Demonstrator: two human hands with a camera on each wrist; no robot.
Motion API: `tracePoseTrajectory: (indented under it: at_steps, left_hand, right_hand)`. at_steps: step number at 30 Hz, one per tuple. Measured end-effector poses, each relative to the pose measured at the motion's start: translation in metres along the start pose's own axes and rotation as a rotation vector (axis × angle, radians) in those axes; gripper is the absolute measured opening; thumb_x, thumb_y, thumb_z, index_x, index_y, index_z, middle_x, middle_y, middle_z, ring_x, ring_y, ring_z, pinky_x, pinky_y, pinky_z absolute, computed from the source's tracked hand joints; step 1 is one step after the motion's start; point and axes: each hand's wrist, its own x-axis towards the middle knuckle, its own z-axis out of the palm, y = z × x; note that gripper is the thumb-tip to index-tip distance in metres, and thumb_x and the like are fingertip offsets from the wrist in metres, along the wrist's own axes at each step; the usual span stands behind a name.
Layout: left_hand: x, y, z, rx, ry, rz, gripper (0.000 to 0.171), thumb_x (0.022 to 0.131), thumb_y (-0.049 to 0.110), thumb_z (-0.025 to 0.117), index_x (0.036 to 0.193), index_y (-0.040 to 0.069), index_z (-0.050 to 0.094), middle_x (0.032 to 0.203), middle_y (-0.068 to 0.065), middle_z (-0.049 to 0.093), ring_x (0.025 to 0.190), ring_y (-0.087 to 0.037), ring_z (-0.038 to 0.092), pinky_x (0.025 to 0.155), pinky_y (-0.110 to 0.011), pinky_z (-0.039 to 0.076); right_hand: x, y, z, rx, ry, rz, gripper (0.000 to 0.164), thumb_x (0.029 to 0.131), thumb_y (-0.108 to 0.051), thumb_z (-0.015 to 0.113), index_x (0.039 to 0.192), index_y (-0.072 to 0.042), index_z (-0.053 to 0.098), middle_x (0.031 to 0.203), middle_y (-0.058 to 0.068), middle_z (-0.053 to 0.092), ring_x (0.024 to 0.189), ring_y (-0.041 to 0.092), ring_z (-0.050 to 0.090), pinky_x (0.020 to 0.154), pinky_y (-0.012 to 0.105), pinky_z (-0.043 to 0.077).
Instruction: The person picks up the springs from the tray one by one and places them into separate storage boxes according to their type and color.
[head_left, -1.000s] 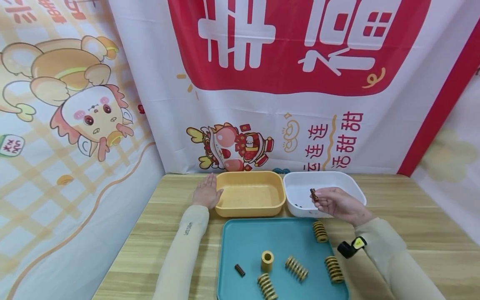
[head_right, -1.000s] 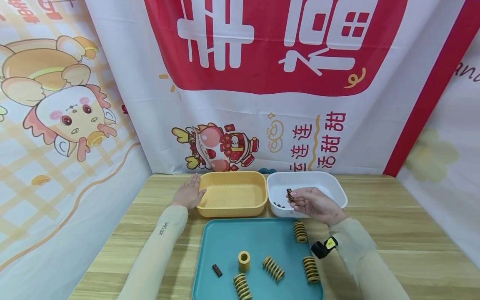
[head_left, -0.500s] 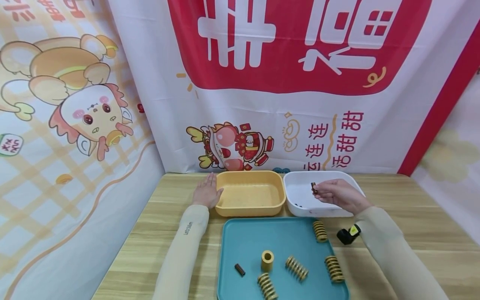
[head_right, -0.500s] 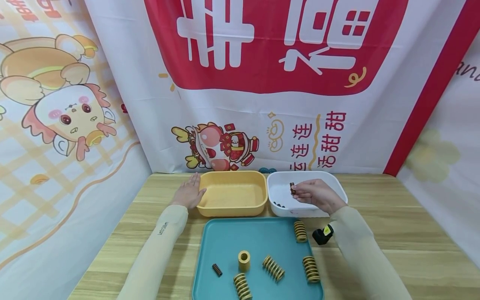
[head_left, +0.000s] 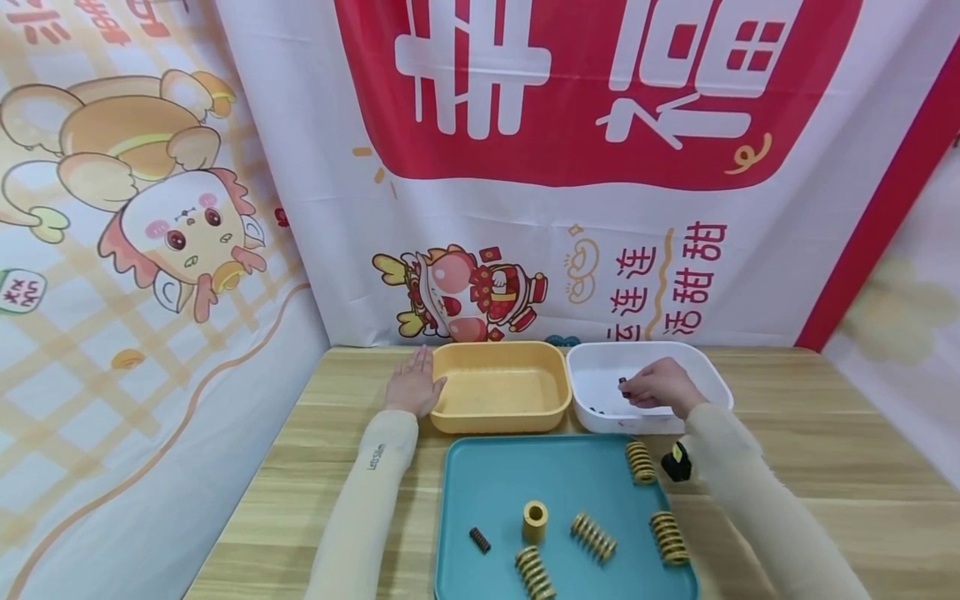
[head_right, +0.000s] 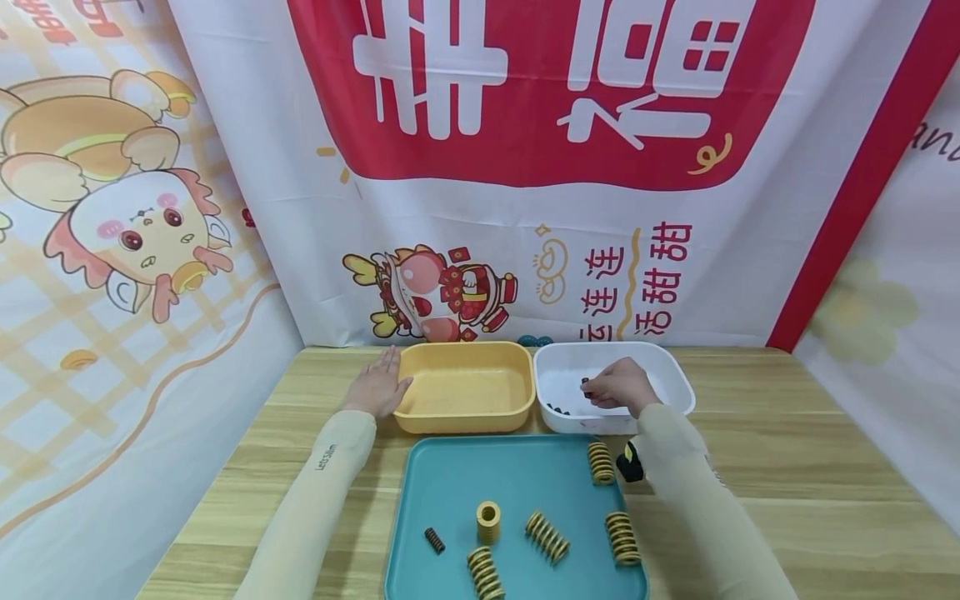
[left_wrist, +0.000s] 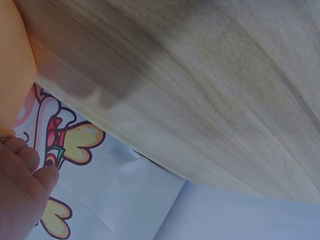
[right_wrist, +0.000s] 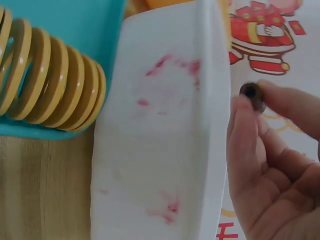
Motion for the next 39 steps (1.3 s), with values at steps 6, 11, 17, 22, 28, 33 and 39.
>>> tracePoseTrajectory:
  at_steps: [6,11,17,22,28,33,39]
  left_hand:
    - [0.000,0.000,0.001,-0.003,-0.004,0.000,0.065,0.102,0.037,0.035,0.148,-0.006,0.017,0.154,-0.019,0.017,0.142,-0.031,0.015,0.113,-0.050,0.016]
    - [0.002,0.001,0.002,0.006,0.013,0.007,0.066,0.101,0.037,0.036,0.147,-0.007,0.018,0.154,-0.020,0.018,0.141,-0.032,0.016,0.113,-0.051,0.017]
    - [0.002,0.002,0.000,0.010,0.009,0.005,0.066,0.101,0.038,0.035,0.147,-0.006,0.018,0.154,-0.019,0.018,0.142,-0.032,0.016,0.113,-0.050,0.017]
    - [0.000,0.003,-0.002,0.007,0.000,0.002,0.065,0.101,0.038,0.035,0.147,-0.006,0.018,0.154,-0.019,0.018,0.142,-0.032,0.016,0.113,-0.049,0.017]
    - [-0.002,0.003,-0.002,0.010,0.000,0.002,0.065,0.102,0.037,0.035,0.147,-0.006,0.018,0.154,-0.019,0.017,0.141,-0.032,0.016,0.113,-0.049,0.017]
    - [-0.003,0.004,-0.002,0.014,-0.004,-0.001,0.065,0.102,0.037,0.034,0.147,-0.006,0.017,0.154,-0.019,0.017,0.141,-0.032,0.016,0.113,-0.049,0.016]
    - [-0.002,0.001,-0.001,0.009,-0.006,-0.006,0.066,0.102,0.037,0.034,0.147,-0.006,0.016,0.154,-0.019,0.017,0.141,-0.032,0.016,0.113,-0.050,0.016]
  right_hand:
    - [0.010,0.004,0.007,-0.297,0.079,0.052,0.021,0.083,-0.016,0.071,0.076,0.004,0.070,0.060,0.006,0.062,0.055,0.014,0.054,0.055,0.024,0.049]
    - [0.016,0.009,0.015,-0.460,0.069,0.077,0.017,0.079,-0.015,0.074,0.071,-0.001,0.069,0.059,0.006,0.060,0.055,0.017,0.051,0.055,0.027,0.041]
    - [0.024,0.016,0.024,-0.549,0.052,0.105,0.020,0.078,-0.013,0.073,0.088,0.003,0.067,0.073,0.008,0.063,0.066,0.021,0.055,0.061,0.032,0.047]
    - [0.023,0.016,0.030,-0.568,0.047,0.151,0.027,0.080,-0.011,0.070,0.100,0.006,0.062,0.082,0.012,0.063,0.073,0.025,0.056,0.067,0.038,0.051]
    - [0.020,0.013,0.035,-0.577,0.036,0.191,0.026,0.082,-0.009,0.068,0.102,0.006,0.061,0.085,0.014,0.062,0.077,0.026,0.058,0.074,0.041,0.051]
    - [0.022,0.014,0.034,-0.563,0.043,0.170,0.029,0.081,-0.011,0.070,0.103,0.006,0.060,0.086,0.013,0.063,0.077,0.026,0.058,0.073,0.042,0.052]
    - [0.014,-0.003,0.034,-0.528,0.080,0.085,0.028,0.080,-0.013,0.073,0.099,0.005,0.064,0.079,0.011,0.065,0.069,0.023,0.058,0.062,0.034,0.052]
